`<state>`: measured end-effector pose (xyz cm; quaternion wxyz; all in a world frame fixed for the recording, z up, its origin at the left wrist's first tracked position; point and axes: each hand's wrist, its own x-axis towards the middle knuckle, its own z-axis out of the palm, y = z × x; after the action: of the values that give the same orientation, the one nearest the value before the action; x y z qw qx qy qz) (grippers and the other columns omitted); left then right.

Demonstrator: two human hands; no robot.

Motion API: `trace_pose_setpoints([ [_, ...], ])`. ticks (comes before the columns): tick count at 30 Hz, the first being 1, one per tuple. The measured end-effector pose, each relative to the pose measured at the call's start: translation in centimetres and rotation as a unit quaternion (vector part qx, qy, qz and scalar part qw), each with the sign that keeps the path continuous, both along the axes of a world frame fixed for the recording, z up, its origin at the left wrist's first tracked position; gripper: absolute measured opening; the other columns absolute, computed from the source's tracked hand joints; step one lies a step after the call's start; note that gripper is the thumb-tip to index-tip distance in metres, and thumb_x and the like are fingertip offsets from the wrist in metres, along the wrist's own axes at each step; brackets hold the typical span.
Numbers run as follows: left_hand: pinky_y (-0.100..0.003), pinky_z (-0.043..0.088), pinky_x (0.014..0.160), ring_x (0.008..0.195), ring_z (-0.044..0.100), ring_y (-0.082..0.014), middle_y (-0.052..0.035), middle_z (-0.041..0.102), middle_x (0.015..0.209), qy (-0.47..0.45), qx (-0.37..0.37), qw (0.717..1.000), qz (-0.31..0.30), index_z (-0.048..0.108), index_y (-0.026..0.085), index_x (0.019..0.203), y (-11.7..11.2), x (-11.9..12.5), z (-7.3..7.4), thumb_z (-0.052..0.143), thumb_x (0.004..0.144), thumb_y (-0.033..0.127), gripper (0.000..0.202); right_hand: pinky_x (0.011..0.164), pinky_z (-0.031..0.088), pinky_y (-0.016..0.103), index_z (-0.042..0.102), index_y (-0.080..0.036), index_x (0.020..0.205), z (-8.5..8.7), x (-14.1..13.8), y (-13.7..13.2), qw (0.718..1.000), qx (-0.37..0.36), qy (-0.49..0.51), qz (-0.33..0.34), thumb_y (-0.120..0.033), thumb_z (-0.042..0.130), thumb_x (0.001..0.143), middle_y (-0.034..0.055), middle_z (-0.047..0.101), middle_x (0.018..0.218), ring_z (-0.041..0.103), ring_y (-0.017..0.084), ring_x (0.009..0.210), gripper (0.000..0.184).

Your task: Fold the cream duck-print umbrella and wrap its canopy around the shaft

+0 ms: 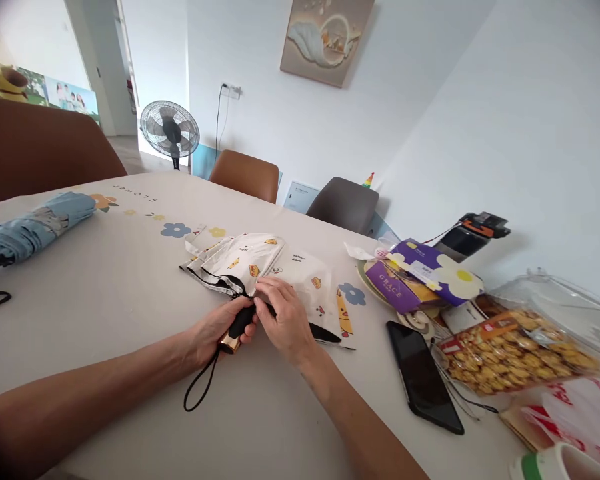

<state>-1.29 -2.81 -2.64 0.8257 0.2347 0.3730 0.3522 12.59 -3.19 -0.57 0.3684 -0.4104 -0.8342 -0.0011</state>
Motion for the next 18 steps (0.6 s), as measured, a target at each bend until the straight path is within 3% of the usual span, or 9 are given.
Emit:
trace_pose_setpoints([
  [3,-0.014,0.032,0.034,0.040,0.042,-0.0041,0.0030,0.047,0.058,-0.075,-0.024,0.997,-0.020,0.049,0.015,0.075,-0.3,-0.6,1.2,0.053,0.080,0.034,0.020,0.096,0.046,0.040,0.056,-0.020,0.110,1.6,0.5,-0.9,0.999,0.044,0.015,-0.020,-0.013,0.046,0.086,0.0107,0.060,0.116,0.055,0.023,0.112,0.027],
  [7,-0.016,0.029,0.030,0.036,0.038,-0.0060,0.0047,0.042,0.054,-0.177,0.019,0.983,-0.034,0.053,0.015,0.091,-0.6,-1.3,2.8,0.042,0.086,0.036,0.024,0.097,0.043,0.046,0.054,-0.021,0.110,3.8,1.9,-1.9,0.984,0.129,0.070,-0.104,-0.019,0.049,0.085,0.0119,0.058,0.119,0.053,0.026,0.114,0.026],
  [9,-0.018,0.031,0.030,0.037,0.041,-0.0071,0.0031,0.045,0.056,-0.117,0.007,0.993,-0.015,0.053,0.013,0.094,-0.5,-1.3,2.8,0.043,0.087,0.037,0.027,0.097,0.042,0.046,0.054,-0.020,0.108,4.1,2.8,-2.0,0.978,0.119,0.106,-0.137,-0.021,0.050,0.085,0.0119,0.057,0.119,0.052,0.025,0.114,0.024],
  [12,-0.019,0.035,0.033,0.040,0.045,-0.0076,0.0007,0.050,0.059,0.007,-0.045,0.999,0.007,0.052,0.011,0.088,-0.1,-0.9,2.0,0.047,0.085,0.032,0.022,0.096,0.043,0.043,0.054,-0.021,0.107,3.3,3.7,-1.8,0.972,0.042,0.157,-0.168,-0.025,0.050,0.086,0.0107,0.055,0.122,0.050,0.024,0.116,0.022],
  [15,-0.018,0.038,0.035,0.042,0.047,-0.0074,0.0008,0.051,0.061,0.036,-0.046,0.998,0.001,0.052,0.012,0.085,0.0,-0.6,1.4,0.051,0.083,0.032,0.021,0.095,0.043,0.043,0.053,-0.020,0.106,2.2,4.1,-1.5,0.967,-0.001,0.182,-0.181,-0.027,0.051,0.085,0.0103,0.054,0.124,0.050,0.023,0.116,0.022],
  [18,-0.019,0.040,0.037,0.044,0.048,-0.0078,0.0001,0.053,0.062,0.046,-0.035,0.998,-0.001,0.053,0.013,0.083,-0.1,-0.6,1.3,0.052,0.082,0.031,0.019,0.096,0.042,0.044,0.054,-0.021,0.105,1.8,4.1,-1.5,0.969,0.010,0.161,-0.187,-0.026,0.051,0.085,0.0097,0.055,0.123,0.049,0.023,0.117,0.021],
])
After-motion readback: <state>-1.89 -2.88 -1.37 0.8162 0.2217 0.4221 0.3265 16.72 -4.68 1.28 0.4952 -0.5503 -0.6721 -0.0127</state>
